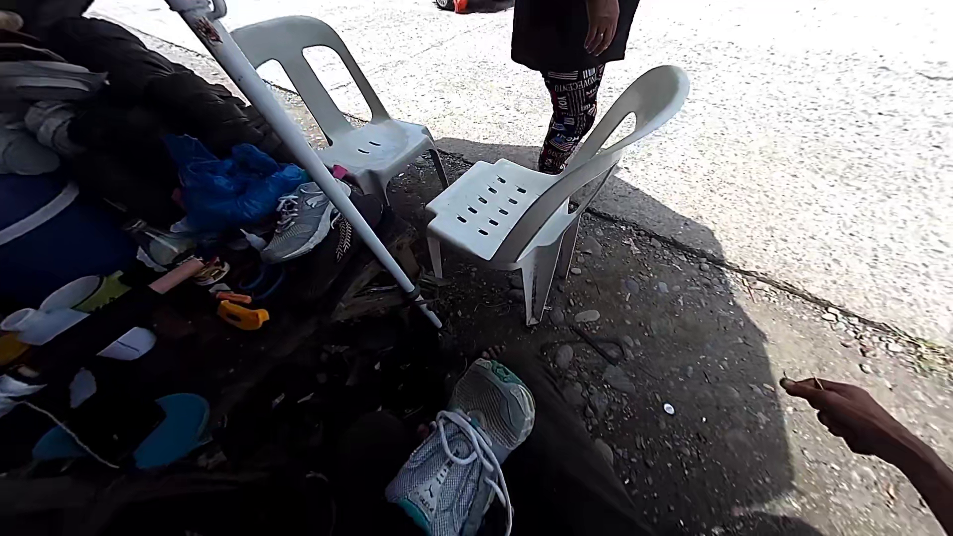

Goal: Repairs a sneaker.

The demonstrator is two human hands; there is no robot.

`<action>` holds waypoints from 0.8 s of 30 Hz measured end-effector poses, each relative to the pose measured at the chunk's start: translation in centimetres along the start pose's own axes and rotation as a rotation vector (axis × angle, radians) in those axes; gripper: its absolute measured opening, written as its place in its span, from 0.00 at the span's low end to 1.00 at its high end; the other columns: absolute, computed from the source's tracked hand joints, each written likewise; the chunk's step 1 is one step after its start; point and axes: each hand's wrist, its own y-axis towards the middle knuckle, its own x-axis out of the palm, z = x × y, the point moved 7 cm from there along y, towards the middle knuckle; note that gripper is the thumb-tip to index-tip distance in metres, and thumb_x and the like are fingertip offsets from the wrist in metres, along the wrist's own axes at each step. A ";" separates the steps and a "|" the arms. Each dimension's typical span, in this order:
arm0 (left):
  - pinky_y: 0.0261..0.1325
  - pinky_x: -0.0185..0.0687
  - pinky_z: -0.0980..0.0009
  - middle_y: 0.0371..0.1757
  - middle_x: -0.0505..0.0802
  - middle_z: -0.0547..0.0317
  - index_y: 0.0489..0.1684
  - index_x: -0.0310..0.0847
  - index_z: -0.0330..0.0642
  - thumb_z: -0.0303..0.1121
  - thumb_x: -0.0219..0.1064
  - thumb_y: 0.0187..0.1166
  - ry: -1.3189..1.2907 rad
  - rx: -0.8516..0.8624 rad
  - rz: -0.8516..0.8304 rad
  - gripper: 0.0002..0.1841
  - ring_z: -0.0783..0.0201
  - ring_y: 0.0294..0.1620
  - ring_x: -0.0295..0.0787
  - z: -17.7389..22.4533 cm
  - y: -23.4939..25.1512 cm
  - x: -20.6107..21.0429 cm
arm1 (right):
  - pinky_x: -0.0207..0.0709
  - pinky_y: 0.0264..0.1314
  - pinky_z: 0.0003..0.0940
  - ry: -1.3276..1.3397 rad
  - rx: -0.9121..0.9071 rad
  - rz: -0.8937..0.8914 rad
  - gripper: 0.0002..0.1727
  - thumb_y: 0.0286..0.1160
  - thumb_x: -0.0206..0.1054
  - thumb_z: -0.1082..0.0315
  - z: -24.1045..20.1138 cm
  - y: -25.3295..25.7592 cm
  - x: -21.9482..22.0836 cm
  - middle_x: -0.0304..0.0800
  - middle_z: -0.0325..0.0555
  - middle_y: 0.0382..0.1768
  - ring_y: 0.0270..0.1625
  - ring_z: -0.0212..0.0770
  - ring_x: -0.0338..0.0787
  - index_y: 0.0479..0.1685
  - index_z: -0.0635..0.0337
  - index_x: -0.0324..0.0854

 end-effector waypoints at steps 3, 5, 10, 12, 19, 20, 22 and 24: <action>0.55 0.85 0.80 0.42 0.92 0.58 0.54 0.80 0.30 0.24 0.68 0.73 -0.154 0.119 0.184 0.14 0.75 0.45 0.90 1.7 -0.9 -2.3 | 0.64 0.16 0.27 -0.129 0.029 -0.027 0.14 0.84 0.68 0.57 0.5 -0.6 1.3 0.73 0.37 0.17 0.12 0.29 0.66 0.45 0.61 0.85; 0.26 0.82 0.82 0.29 0.93 0.71 0.41 0.92 0.50 0.29 0.69 0.75 -0.421 0.216 0.198 0.06 0.80 0.23 0.84 0.0 -1.6 -4.4 | 0.63 0.15 0.26 -0.154 0.069 -0.047 0.14 0.84 0.67 0.54 1.5 -1.1 1.5 0.71 0.34 0.16 0.12 0.27 0.65 0.46 0.57 0.85; 0.19 0.75 0.85 0.32 0.94 0.65 0.52 0.92 0.45 0.35 0.68 0.82 -0.638 -0.112 0.310 0.10 0.79 0.18 0.80 -9.7 -7.8 -10.0 | 0.64 0.15 0.26 -0.229 0.115 -0.052 0.16 0.84 0.66 0.52 3.9 -2.0 1.1 0.71 0.34 0.17 0.12 0.27 0.65 0.47 0.57 0.83; 0.19 0.76 0.85 0.30 0.93 0.66 0.51 0.90 0.41 0.30 0.63 0.84 -0.716 -0.281 0.454 0.10 0.79 0.17 0.79 -14.2 -10.5 -10.7 | 0.66 0.17 0.26 -0.277 0.136 -0.100 0.17 0.86 0.64 0.51 4.4 -2.5 1.9 0.71 0.34 0.19 0.13 0.27 0.67 0.49 0.58 0.82; 0.19 0.73 0.83 0.28 0.85 0.66 0.48 0.81 0.44 0.31 0.53 0.91 -0.950 -0.603 0.900 0.09 0.76 0.17 0.75 -26.3 -15.5 -12.0 | 0.68 0.17 0.24 -0.359 0.161 -0.158 0.19 0.85 0.64 0.49 6.0 -2.4 4.2 0.70 0.30 0.20 0.14 0.25 0.68 0.50 0.57 0.79; 0.19 0.74 0.82 0.29 0.87 0.64 0.50 0.82 0.42 0.30 0.55 0.90 -0.779 -0.658 0.881 0.08 0.75 0.18 0.77 -26.6 -15.6 -12.6 | 0.68 0.17 0.25 -0.375 0.157 -0.152 0.20 0.84 0.64 0.48 6.2 -2.3 4.3 0.72 0.32 0.21 0.14 0.25 0.68 0.51 0.58 0.80; 0.37 0.83 0.71 0.48 0.92 0.56 0.64 0.84 0.39 0.29 0.62 0.86 -0.207 -0.730 0.668 0.13 0.68 0.36 0.87 -24.7 -15.0 -13.9 | 0.69 0.21 0.29 -0.464 0.125 -0.154 0.22 0.85 0.64 0.47 6.7 -1.8 4.5 0.76 0.38 0.26 0.17 0.29 0.70 0.54 0.61 0.82; 0.64 0.84 0.49 0.70 0.85 0.38 0.73 0.79 0.35 0.29 0.64 0.83 0.153 -0.489 0.521 0.20 0.49 0.63 0.87 -19.2 -12.3 -13.6 | 0.78 0.36 0.50 -0.613 0.052 -0.186 0.23 0.85 0.66 0.53 6.8 -1.2 4.8 0.86 0.59 0.41 0.31 0.48 0.82 0.57 0.68 0.83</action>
